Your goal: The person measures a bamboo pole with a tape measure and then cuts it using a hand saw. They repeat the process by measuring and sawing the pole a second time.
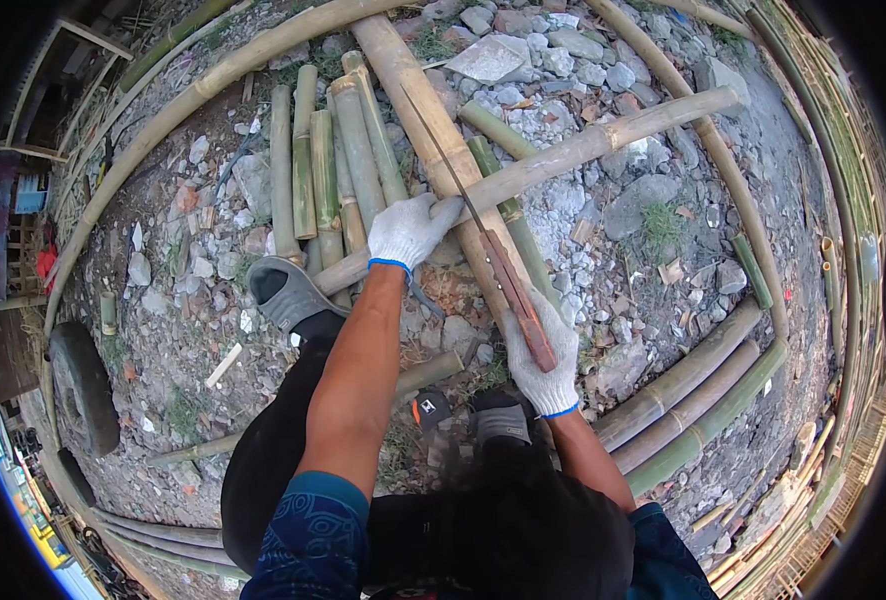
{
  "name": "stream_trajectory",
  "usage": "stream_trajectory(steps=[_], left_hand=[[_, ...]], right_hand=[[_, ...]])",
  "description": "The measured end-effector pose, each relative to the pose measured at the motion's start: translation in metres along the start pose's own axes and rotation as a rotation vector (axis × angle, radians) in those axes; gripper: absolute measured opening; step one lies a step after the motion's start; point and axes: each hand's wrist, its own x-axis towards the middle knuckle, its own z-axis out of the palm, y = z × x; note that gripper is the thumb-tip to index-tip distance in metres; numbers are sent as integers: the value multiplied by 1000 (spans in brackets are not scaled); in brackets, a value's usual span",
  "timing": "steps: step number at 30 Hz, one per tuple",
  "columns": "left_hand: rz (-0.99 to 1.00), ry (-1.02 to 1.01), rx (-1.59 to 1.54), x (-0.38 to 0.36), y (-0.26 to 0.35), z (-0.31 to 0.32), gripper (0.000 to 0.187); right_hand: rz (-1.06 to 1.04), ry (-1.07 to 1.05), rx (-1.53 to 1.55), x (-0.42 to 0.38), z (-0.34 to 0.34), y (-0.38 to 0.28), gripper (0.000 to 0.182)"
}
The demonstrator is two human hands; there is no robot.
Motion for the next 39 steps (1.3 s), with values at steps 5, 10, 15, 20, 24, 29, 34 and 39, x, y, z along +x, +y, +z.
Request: stream_trajectory(steps=[5, 10, 15, 20, 24, 29, 34, 39], left_hand=[[11, -8, -5, 0, -3, 2, 68], [4, 15, 8, -2, 1, 2, 63], [11, 77, 38, -5, 2, 5, 60], [24, 37, 46, 3, 1, 0, 62], [1, 16, 19, 0, 0, 1, 64], [6, 65, 50, -4, 3, 7, 60], [-3, 180, 64, -1, 0, 14, 59], [-5, 130, 75, 9, -2, 6, 63]], right_hand=[[222, -43, -349, -108, -78, -11, 45], [156, -69, -99, -73, -53, -5, 46], [-237, 76, -183, 64, 28, -17, 42], [-197, 35, -239, 19, 7, -1, 44], [80, -33, -319, -89, -60, -17, 47], [79, -97, -387, -86, -70, -19, 48], [-219, 49, -293, 58, 18, -29, 41], [-126, 46, -141, 4, -5, -7, 39]])
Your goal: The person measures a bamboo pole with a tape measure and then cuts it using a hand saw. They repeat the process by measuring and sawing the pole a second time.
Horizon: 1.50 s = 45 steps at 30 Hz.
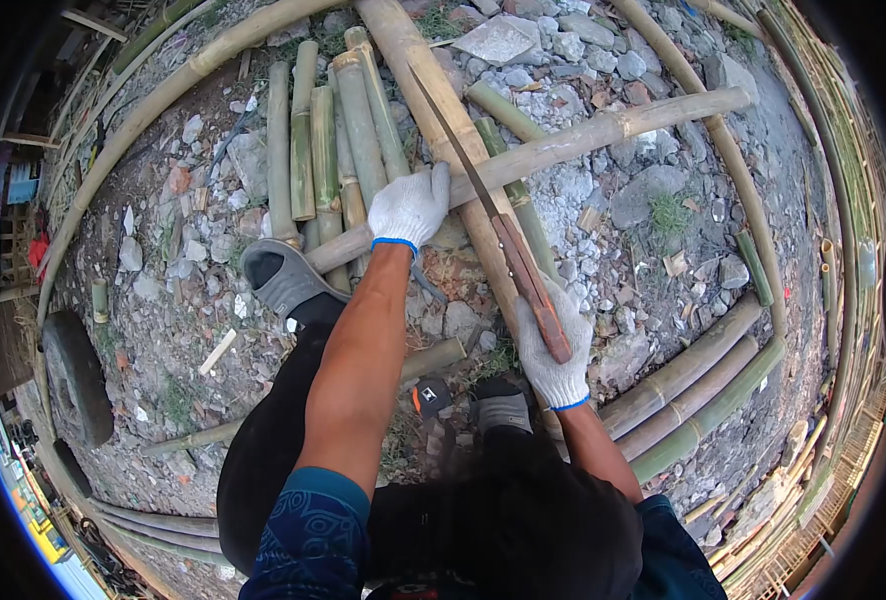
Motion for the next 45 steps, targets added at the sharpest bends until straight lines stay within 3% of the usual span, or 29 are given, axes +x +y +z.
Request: stream_trajectory(steps=[1, 2, 4, 7, 8, 13, 15, 18, 19, 20, 21, 22, 24, 26, 29, 32, 36, 37, 38, 39, 40, 42, 45], left_hand=[[-20, -22, -13, -1, -2, 2, 64], [39, -15, -7, -3, -5, 5, 67], [-20, -41, -23, -2, 0, 0, 63], [-57, -55, -12, -4, 2, 2, 60], [-60, -51, -3, -3, 1, 3, 59], [-28, 26, 37, -8, 1, 4, 50], [-31, 30, 26, -1, 0, 0, 50], [-20, 14, 8, 0, -6, 5, 54], [-17, 2, -6, 2, -9, 6, 58], [-7, -6, -18, 3, -10, 6, 62], [-28, -12, -26, 7, -9, 3, 64], [-50, -28, -33, 7, -9, 2, 65], [-102, -58, -58, 2, -4, -2, 67], [-78, -27, -53, -1, -4, 2, 66], [-48, 13, 11, -8, -1, 5, 59], [-50, 66, 52, -8, 3, 3, 53], [-32, 27, 39, 0, -6, 6, 47], [-15, 33, 44, 1, -8, 8, 47], [-43, -6, 55, 7, -13, 12, 50], [-46, 1, 55, 4, -13, 12, 50], [-45, 3, 58, -1, -9, 7, 50], [-43, -9, 66, 0, -4, 1, 47], [-6, 28, 33, -2, -7, 8, 47]], right_hand=[[245, -59, 147, -27, -24, -16, 43], [230, -144, -114, -55, -49, -18, 46], [362, -122, -228, -97, -78, -26, 45], [463, -95, -185, -105, -77, -20, 45], [148, -103, -250, -87, -66, -12, 43], [-11, -24, -22, 85, 31, -34, 33], [-158, 51, -38, 82, 45, -14, 34], [-44, -17, -148, 37, 16, -21, 37], [-3, -44, -52, 6, 0, -4, 41], [197, -91, 53, -25, -28, -14, 44], [69, -95, -135, -52, -54, -21, 45], [280, -155, -256, -85, -79, -18, 49], [305, -266, -439, -118, -118, -27, 52], [479, -180, -189, -120, -112, -17, 52], [324, -167, -29, -66, -71, -3, 48], [-77, -52, -106, 52, 13, -7, 40], [-157, 13, -38, 61, 30, -8, 34], [-212, 23, -165, 43, 20, 2, 37], [-153, -4, -76, 17, 3, 7, 40], [72, -79, -4, -13, -21, -1, 42], [132, -119, -121, -44, -47, -10, 44], [148, -163, -291, -94, -87, -13, 49], [232, -204, -290, -96, -95, -17, 49]])
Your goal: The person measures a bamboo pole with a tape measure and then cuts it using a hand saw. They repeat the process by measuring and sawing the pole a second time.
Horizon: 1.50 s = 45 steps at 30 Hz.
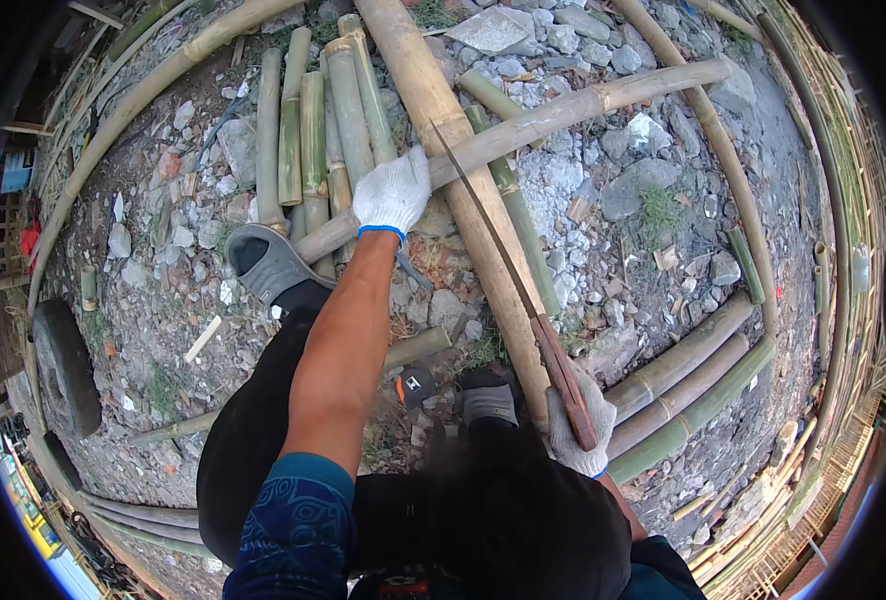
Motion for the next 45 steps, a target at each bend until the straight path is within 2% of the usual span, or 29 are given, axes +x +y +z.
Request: stream_trajectory(steps=[4, 5, 7, 10, 11, 13, 15, 17, 19, 20, 22, 24, 28, 30, 32, 35, 38, 42, 45], left_hand=[[-29, 22, 36, 1, 5, 1, 47], [-56, 40, 37, 2, 3, 1, 49], [-88, 47, 10, 3, 2, -6, 58], [-124, 33, -30, 9, 1, -6, 64], [-97, 24, -23, 8, 2, -10, 62], [-90, 29, -12, 14, -8, 1, 58], [-64, 37, 31, 10, -9, 3, 53], [-41, 58, 46, 5, -3, 3, 51], [-46, 58, 56, -3, 5, -4, 47], [-62, 59, 52, -6, 7, -3, 47], [-91, 77, 58, -2, 3, 1, 45], [-74, 86, 75, -2, -5, 4, 44], [29, 40, 74, -20, 1, 5, 41], [107, 7, 78, -27, 2, 6, 40], [102, -23, 74, -28, 0, 6, 41], [76, -73, 35, -24, 1, 8, 44], [11, -88, -11, -14, -7, 14, 48], [3, -116, -1, -24, 8, -6, 57], [4, -97, -34, -20, 4, 3, 59]], right_hand=[[-291, 207, 357, 143, 81, -26, 37], [-295, 185, 245, 165, 73, -64, 36], [-315, 180, 245, 181, 76, -79, 36], [-276, 165, 155, 141, 60, -59, 39], [-301, 178, 250, 114, 58, -35, 42], [-161, 72, 162, 47, 31, 4, 48], [8, -85, 92, 6, 3, 5, 49], [65, -48, 329, 16, 14, 6, 48], [-94, 87, 428, 65, 46, -2, 44], [-266, 176, 363, 107, 67, -16, 42], [-334, 198, 168, 175, 85, -63, 40], [-404, 223, 191, 195, 83, -76, 39], [-368, 210, 220, 160, 79, -60, 40], [-184, 126, 204, 134, 79, -55, 41], [-107, 106, 181, 119, 86, -54, 44], [-245, 227, 160, 121, 117, -22, 46], [-368, 294, 265, 130, 133, -9, 48], [-203, 161, 167, 90, 80, -40, 50], [-111, 113, 144, 24, 54, -15, 50]])
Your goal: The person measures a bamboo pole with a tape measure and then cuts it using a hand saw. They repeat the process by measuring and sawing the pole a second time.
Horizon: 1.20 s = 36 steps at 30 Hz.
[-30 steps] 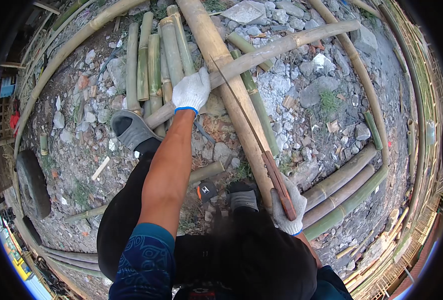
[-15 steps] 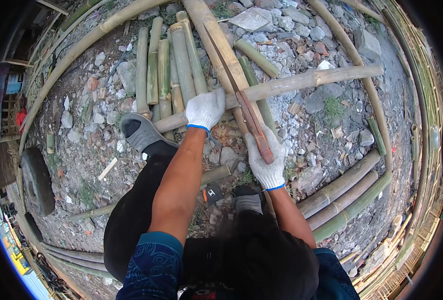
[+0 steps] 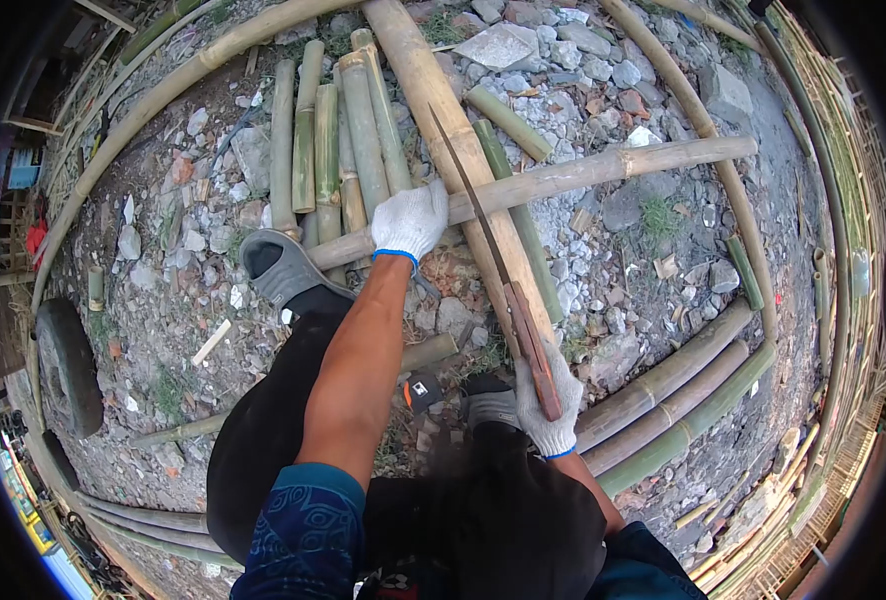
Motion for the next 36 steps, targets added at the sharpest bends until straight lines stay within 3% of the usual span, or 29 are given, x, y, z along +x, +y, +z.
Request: stream_trajectory(steps=[1, 3, 5, 8, 11, 14, 17, 21, 24, 26, 29, 32, 34, 36], left_hand=[[-3, 9, -4, 0, -3, 4, 59], [-17, 7, 24, -2, -3, 3, 55], [9, 33, 52, -2, 1, 5, 50], [58, 106, 98, -8, 3, 8, 38], [48, 156, 145, -9, 4, 8, 39], [1, 218, 122, 6, -2, 7, 41], [43, 131, 112, 8, -8, 8, 39], [16, 35, 19, 9, -7, -2, 56], [-87, -70, -49, 7, 2, -18, 63], [-117, -93, -70, 11, 1, -14, 64], [-159, -105, -71, 3, 5, -18, 64], [-161, -87, -69, 10, 8, -25, 65], [-162, -86, -75, 6, 3, -17, 65], [-127, -71, -69, 7, 3, -16, 66]], right_hand=[[-5, -3, -41, -23, -12, 5, 51], [362, 44, 326, -77, -17, 36, 48], [446, 68, 416, -80, -16, 42, 46], [168, 30, 139, 8, 6, -2, 45], [-34, 28, -49, 111, 60, -31, 47], [-245, 139, 84, 129, 89, 9, 48], [-336, 159, 63, 125, 75, 11, 48], [-200, 95, -13, 117, 59, -40, 51], [-216, 103, -4, 114, 93, 25, 52], [-278, 138, 11, 111, 94, 33, 52], [3, 14, 59, 98, 71, -13, 52], [-51, 93, 84, 50, 29, -32, 41], [138, -42, 157, -15, -6, -6, 48], [200, -66, 94, -57, -35, 7, 47]])
